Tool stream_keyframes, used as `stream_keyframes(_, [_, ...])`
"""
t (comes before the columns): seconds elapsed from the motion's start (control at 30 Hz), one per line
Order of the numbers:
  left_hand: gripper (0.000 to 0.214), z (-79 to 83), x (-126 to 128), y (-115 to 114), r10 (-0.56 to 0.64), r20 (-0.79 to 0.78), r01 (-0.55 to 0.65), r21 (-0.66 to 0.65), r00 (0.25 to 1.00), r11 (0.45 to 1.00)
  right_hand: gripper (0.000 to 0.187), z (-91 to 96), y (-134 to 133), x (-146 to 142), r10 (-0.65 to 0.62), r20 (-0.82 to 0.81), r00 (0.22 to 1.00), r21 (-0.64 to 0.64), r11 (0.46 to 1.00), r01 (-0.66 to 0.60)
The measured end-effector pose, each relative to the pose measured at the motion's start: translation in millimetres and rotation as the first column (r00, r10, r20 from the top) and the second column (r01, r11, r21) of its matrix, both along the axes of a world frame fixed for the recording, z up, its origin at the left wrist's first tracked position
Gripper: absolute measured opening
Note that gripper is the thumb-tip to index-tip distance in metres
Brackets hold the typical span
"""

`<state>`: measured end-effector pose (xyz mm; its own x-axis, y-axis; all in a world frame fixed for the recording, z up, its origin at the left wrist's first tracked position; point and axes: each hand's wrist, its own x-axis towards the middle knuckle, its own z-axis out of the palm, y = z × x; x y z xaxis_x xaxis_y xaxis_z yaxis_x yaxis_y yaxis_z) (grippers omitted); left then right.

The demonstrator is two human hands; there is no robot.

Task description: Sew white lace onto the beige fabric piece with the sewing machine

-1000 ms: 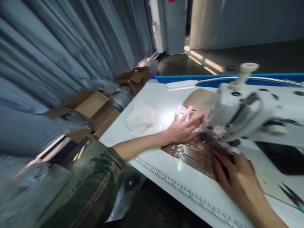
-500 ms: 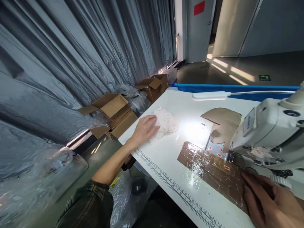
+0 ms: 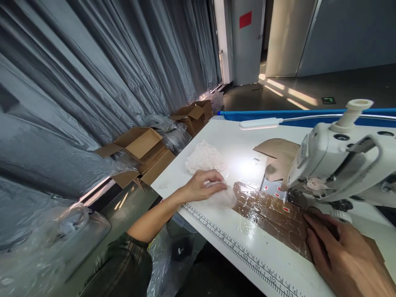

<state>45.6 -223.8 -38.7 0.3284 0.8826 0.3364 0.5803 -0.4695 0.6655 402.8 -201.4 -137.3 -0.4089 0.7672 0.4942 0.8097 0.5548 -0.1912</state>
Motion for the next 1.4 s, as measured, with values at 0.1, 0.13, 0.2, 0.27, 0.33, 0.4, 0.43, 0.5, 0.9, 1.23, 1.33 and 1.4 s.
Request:
stream_keyframes(0.1, [0.031, 1.5, 36.1, 18.7, -0.135, -0.007, 0.132, -0.168, 0.991, 0.977, 0.041, 13.5, -6.1, -4.3, 0.060, 0.087, 0.994, 0.116, 0.991, -0.070])
stream_keyframes(0.13, [0.032, 3.5, 43.0, 26.4, -0.128, -0.066, 0.116, -0.165, 0.990, 0.979, 0.041, 18.3, -8.1, -6.0, 0.066, 0.091, 0.994, 0.145, 0.986, -0.079])
stream_keyframes(0.2, [0.043, 10.1, 44.6, 41.5, 0.006, -0.238, -0.021, -0.059, 0.971, 0.998, 0.039, 26.2, -11.8, -9.3, 0.069, 0.102, 0.992, 0.169, 0.982, -0.086])
stream_keyframes(0.27, [0.059, 18.2, 29.9, 53.5, 0.297, -0.412, -0.277, 0.110, 0.861, 0.955, 0.039, 31.1, -15.5, -12.9, 0.060, 0.104, 0.993, 0.154, 0.985, -0.075])
stream_keyframes(0.33, [0.066, 25.0, 5.4, 60.9, 0.559, -0.496, -0.535, 0.207, 0.665, 0.819, 0.038, 33.4, -19.9, -18.1, 0.051, 0.071, 0.996, 0.112, 0.992, -0.059])
stream_keyframes(0.4, [0.071, 27.4, -18.4, 64.6, 0.664, -0.532, -0.703, 0.170, 0.525, 0.691, 0.036, 34.1, -25.2, -25.5, 0.068, 0.009, 0.998, 0.043, 0.997, -0.068])
stream_keyframes(0.43, [0.073, 26.6, -27.0, 66.1, 0.663, -0.553, -0.745, 0.109, 0.505, 0.659, 0.034, 34.1, -28.0, -30.0, 0.087, -0.021, 0.996, 0.005, 0.996, -0.087])
stream_keyframes(0.5, [0.075, 21.9, -34.5, 69.8, 0.628, -0.582, -0.763, 0.021, 0.516, 0.646, 0.032, 33.9, -33.3, -39.3, 0.169, -0.078, 0.983, -0.019, 0.985, -0.171])
stream_keyframes(0.9, [0.051, 15.1, -33.6, 100.9, 0.115, -0.815, -0.252, -0.040, 0.568, 0.967, 0.030, 52.7, -50.1, -52.7, 0.405, -0.060, 0.912, -0.227, 0.885, -0.407])
stream_keyframes(1.23, [0.068, 28.1, -45.1, 90.0, 0.162, -0.807, 0.026, 0.215, 0.568, 0.976, 0.026, 54.8, -34.4, -35.6, 0.092, -0.472, 0.877, -0.194, 0.959, -0.206])
stream_keyframes(1.33, [0.042, 29.1, -9.6, 72.3, 0.187, -0.717, 0.041, 0.288, 0.672, 0.957, 0.028, 54.8, -31.1, -34.8, 0.033, -0.520, 0.854, -0.234, 0.956, -0.179])
stream_keyframes(1.4, [0.033, 20.8, 18.8, 61.0, 0.051, -0.645, 0.109, 0.206, 0.763, 0.972, 0.029, 54.8, -30.5, -34.9, 0.007, -0.540, 0.842, -0.283, 0.940, -0.189])
